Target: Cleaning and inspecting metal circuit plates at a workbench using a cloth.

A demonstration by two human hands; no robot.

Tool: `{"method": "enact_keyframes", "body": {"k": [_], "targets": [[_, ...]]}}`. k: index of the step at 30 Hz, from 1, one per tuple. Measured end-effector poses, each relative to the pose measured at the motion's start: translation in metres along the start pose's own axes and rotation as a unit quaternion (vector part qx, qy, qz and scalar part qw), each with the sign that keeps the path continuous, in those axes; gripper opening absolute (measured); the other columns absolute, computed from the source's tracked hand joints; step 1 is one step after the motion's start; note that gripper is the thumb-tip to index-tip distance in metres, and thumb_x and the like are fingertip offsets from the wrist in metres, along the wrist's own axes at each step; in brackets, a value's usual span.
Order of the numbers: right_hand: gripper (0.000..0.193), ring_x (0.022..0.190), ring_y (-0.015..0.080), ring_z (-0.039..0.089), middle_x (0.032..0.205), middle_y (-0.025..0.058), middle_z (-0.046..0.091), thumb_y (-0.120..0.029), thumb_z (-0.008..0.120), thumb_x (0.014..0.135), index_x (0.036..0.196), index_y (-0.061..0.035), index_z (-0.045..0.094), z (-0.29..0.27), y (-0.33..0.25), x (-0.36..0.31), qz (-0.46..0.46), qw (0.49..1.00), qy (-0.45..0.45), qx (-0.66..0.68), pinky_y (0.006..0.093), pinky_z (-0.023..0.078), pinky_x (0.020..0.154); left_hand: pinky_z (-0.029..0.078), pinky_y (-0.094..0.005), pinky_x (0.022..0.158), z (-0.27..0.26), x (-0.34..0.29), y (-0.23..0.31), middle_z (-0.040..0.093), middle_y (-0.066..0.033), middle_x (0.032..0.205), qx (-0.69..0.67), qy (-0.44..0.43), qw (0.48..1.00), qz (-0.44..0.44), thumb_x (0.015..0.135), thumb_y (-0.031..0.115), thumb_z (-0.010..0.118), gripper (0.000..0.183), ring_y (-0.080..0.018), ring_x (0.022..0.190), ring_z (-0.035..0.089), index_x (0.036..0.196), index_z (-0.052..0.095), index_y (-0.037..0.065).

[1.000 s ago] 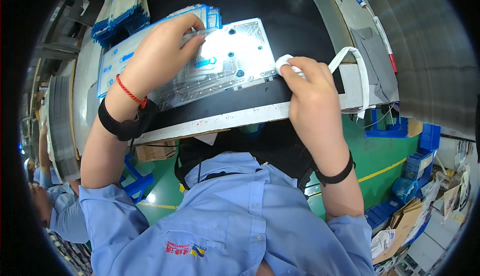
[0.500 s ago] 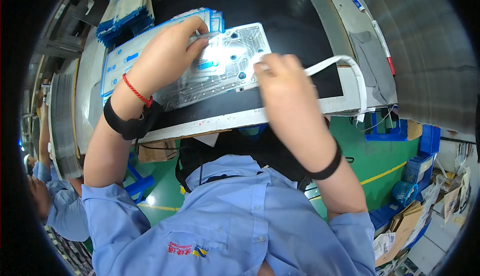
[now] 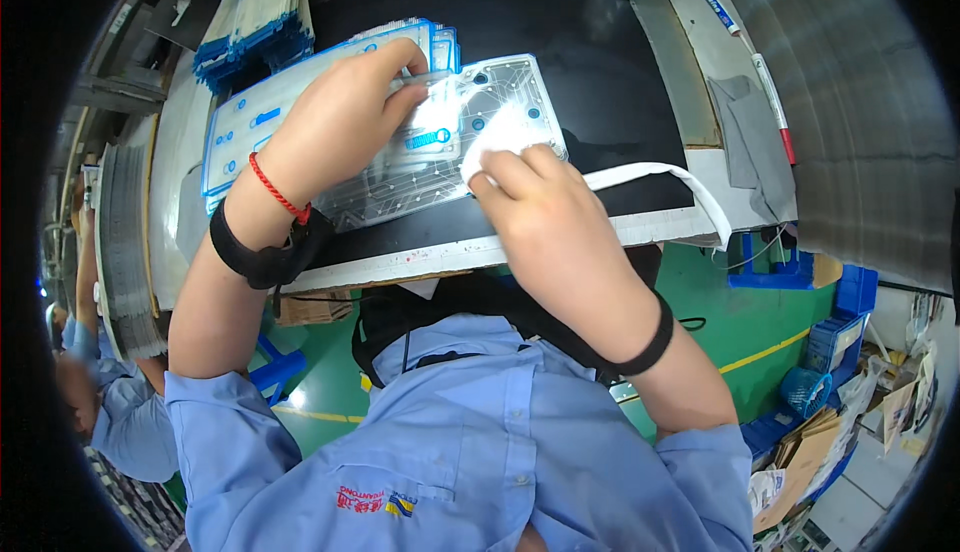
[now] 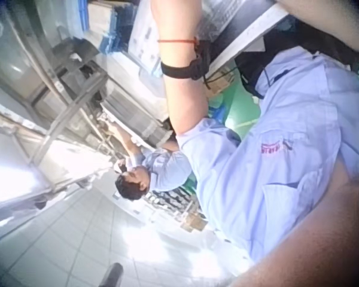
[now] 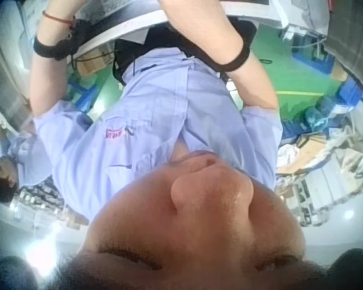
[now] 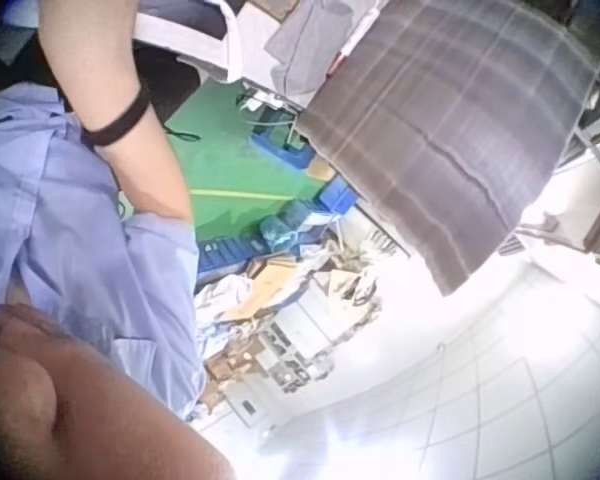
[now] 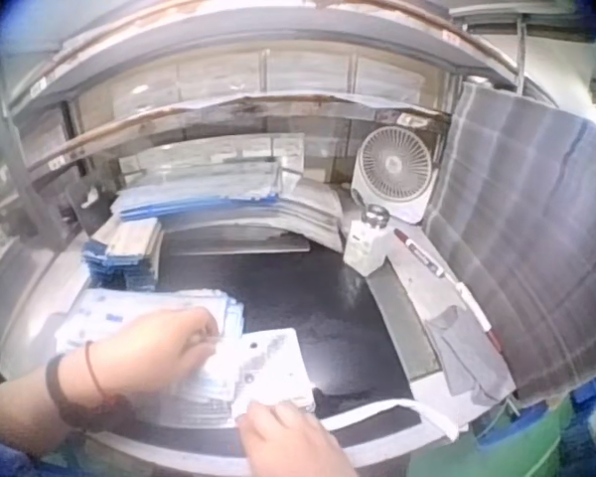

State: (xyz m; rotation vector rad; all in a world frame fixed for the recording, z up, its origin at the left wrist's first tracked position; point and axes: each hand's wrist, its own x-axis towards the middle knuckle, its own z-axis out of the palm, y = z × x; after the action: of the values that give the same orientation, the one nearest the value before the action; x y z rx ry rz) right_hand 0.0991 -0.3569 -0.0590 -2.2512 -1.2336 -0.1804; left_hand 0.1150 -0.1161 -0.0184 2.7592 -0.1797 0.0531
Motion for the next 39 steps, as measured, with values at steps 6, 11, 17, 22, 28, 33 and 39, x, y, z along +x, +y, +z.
{"method": "enact_keyframes", "body": {"k": [6,11,17,22,28,33,39], "targets": [[0.031,0.098,0.0335,0.063,0.11,0.0125,0.07,0.007,0.063,0.077,0.106,0.0012,0.074,-0.02,0.035,-0.007,0.069,0.993,0.048,-0.085,0.042,0.055,0.087,0.049,-0.0379,0.068,0.001,0.0,-0.006,0.068,-0.0151,0.084,-0.013,0.003,1.0,0.005,0.102,0.013,0.066,0.018,-0.0265,0.072,0.064,0.115,0.062,0.002],[0.03,0.101,0.0325,0.063,0.116,0.0126,0.069,0.002,0.063,0.08,0.108,0.0012,0.073,-0.001,0.005,-0.006,0.0,1.0,-0.002,0.021,0.0415,0.054,0.089,0.05,-0.0374,0.068,0.002,0.002,-0.005,0.068,-0.0147,0.084,-0.028,-0.016,0.999,-0.002,0.102,0.013,0.065,0.018,-0.0253,0.073,0.065,0.116,0.062,0.002],[0.03,0.102,0.0348,0.064,0.117,0.0157,0.068,0.007,0.063,0.081,0.11,0.0056,0.072,-0.041,0.048,-0.046,0.09,0.987,0.052,-0.123,0.0427,0.055,0.089,0.049,-0.036,0.069,-0.001,-0.002,-0.005,0.066,-0.0136,0.086,-0.032,-0.017,0.999,-0.008,0.103,0.013,0.065,0.019,-0.0218,0.074,0.063,0.118,0.062,0.002],[0.035,0.104,0.0374,0.065,0.119,0.0167,0.069,0.007,0.068,0.079,0.113,0.0062,0.071,-0.038,0.041,-0.049,0.135,0.981,0.093,-0.109,0.0446,0.056,0.091,0.052,-0.0442,0.074,-0.003,0.002,0.003,0.072,-0.0212,0.091,-0.043,-0.027,0.998,-0.037,0.101,0.016,0.066,0.018,-0.0387,0.083,0.069,0.114,0.061,0.003],[0.032,0.103,0.0362,0.066,0.116,0.016,0.07,0.01,0.068,0.08,0.111,0.0022,0.071,-0.029,0.045,-0.051,0.134,0.976,0.146,-0.089,0.0438,0.056,0.089,0.049,-0.0333,0.077,-0.003,0.003,-0.005,0.063,-0.0127,0.092,-0.058,-0.04,0.997,-0.026,0.103,0.012,0.065,0.019,-0.0198,0.081,0.059,0.115,0.059,0.0],[0.029,0.097,0.0356,0.066,0.112,0.0161,0.07,0.013,0.067,0.082,0.108,0.0023,0.072,-0.032,0.044,-0.045,0.182,0.97,0.153,-0.043,0.0432,0.055,0.086,0.051,-0.0332,0.081,-0.006,0.0,-0.005,0.064,-0.0139,0.096,-0.066,-0.04,0.996,-0.041,0.102,0.01,0.065,0.018,-0.0198,0.086,0.061,0.115,0.057,-0.001],[0.031,0.092,0.0363,0.066,0.109,0.0173,0.069,0.012,0.07,0.081,0.11,0.0022,0.072,-0.024,0.054,-0.038,0.135,0.971,0.192,-0.04,0.0427,0.055,0.084,0.052,-0.0334,0.081,-0.006,0.003,-0.002,0.066,-0.0143,0.099,-0.089,-0.061,0.992,-0.064,0.103,0.009,0.065,0.019,-0.0192,0.087,0.062,0.116,0.057,-0.001]]}}
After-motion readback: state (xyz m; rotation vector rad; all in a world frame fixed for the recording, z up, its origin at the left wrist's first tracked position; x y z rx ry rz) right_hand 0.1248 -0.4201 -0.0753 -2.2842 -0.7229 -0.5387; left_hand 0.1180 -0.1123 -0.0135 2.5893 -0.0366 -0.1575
